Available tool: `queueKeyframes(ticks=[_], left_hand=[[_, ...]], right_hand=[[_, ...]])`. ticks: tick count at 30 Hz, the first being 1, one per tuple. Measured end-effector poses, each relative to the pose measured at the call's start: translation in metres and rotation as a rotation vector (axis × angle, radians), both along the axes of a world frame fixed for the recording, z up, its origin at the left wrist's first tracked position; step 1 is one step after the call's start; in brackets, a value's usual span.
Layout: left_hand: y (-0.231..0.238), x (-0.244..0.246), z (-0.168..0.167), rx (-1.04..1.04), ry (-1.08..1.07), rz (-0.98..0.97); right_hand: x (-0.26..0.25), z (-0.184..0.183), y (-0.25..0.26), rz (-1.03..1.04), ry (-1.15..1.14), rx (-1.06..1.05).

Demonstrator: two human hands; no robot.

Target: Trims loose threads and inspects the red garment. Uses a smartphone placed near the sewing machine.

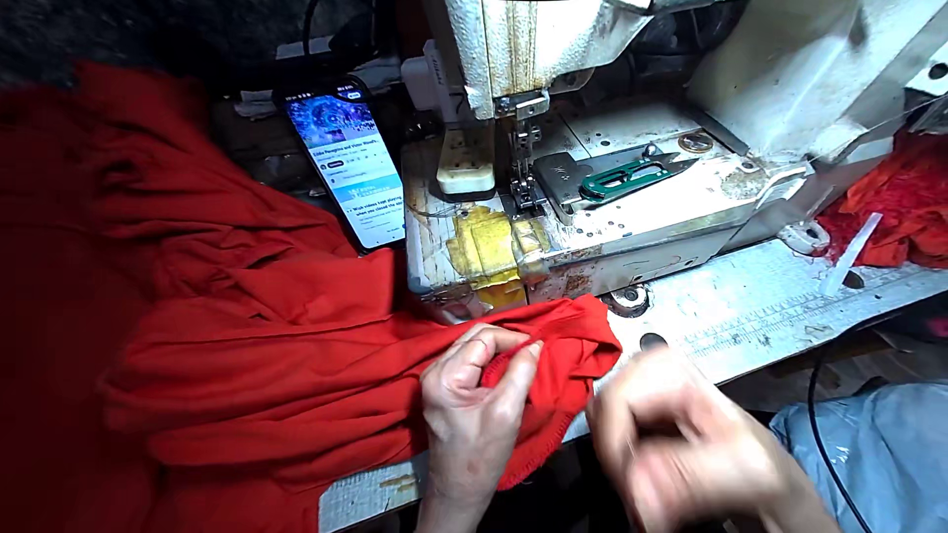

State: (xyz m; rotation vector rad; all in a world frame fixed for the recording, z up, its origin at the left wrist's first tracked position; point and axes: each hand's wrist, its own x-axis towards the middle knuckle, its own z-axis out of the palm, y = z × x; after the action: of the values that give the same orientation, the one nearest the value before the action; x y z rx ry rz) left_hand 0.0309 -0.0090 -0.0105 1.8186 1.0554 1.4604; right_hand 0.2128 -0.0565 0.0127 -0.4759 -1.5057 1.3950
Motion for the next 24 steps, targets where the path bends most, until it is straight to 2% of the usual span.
queueKeyframes(ticks=[1, 3, 5, 8, 10, 14, 16, 20, 24], left_hand=[[0.002, -0.001, 0.001, 0.0, 0.028, 0.012], [0.0, -0.001, 0.001, -0.014, 0.076, -0.039], [0.0, -0.001, 0.004, -0.102, 0.014, -0.078], [-0.001, -0.006, 0.01, -0.297, -0.096, -0.15], [0.001, -0.009, 0.013, -0.369, -0.147, -0.216], [0.006, -0.013, 0.008, -0.294, -0.132, -0.319], [0.007, -0.017, 0.006, -0.201, -0.073, -0.358], [0.012, -0.02, 0.013, -0.039, 0.033, -0.468], [0.011, -0.013, 0.014, 0.04, 0.082, -0.355]], right_hand=[[0.002, 0.006, -0.004, 0.039, 0.027, 0.033], [0.009, 0.004, -0.006, -0.111, 0.092, -0.074], [0.015, -0.003, 0.0, -0.266, 0.15, -0.19], [0.008, -0.015, -0.007, -0.366, 0.064, -0.245], [-0.002, -0.018, -0.012, -0.489, -0.031, -0.168], [-0.009, -0.013, -0.004, -0.824, -0.266, 0.276], [-0.004, -0.008, 0.003, -0.821, -0.367, 0.339], [0.003, -0.016, 0.015, -0.593, -0.313, 0.263], [-0.001, -0.011, 0.008, -0.687, -0.35, 0.212]])
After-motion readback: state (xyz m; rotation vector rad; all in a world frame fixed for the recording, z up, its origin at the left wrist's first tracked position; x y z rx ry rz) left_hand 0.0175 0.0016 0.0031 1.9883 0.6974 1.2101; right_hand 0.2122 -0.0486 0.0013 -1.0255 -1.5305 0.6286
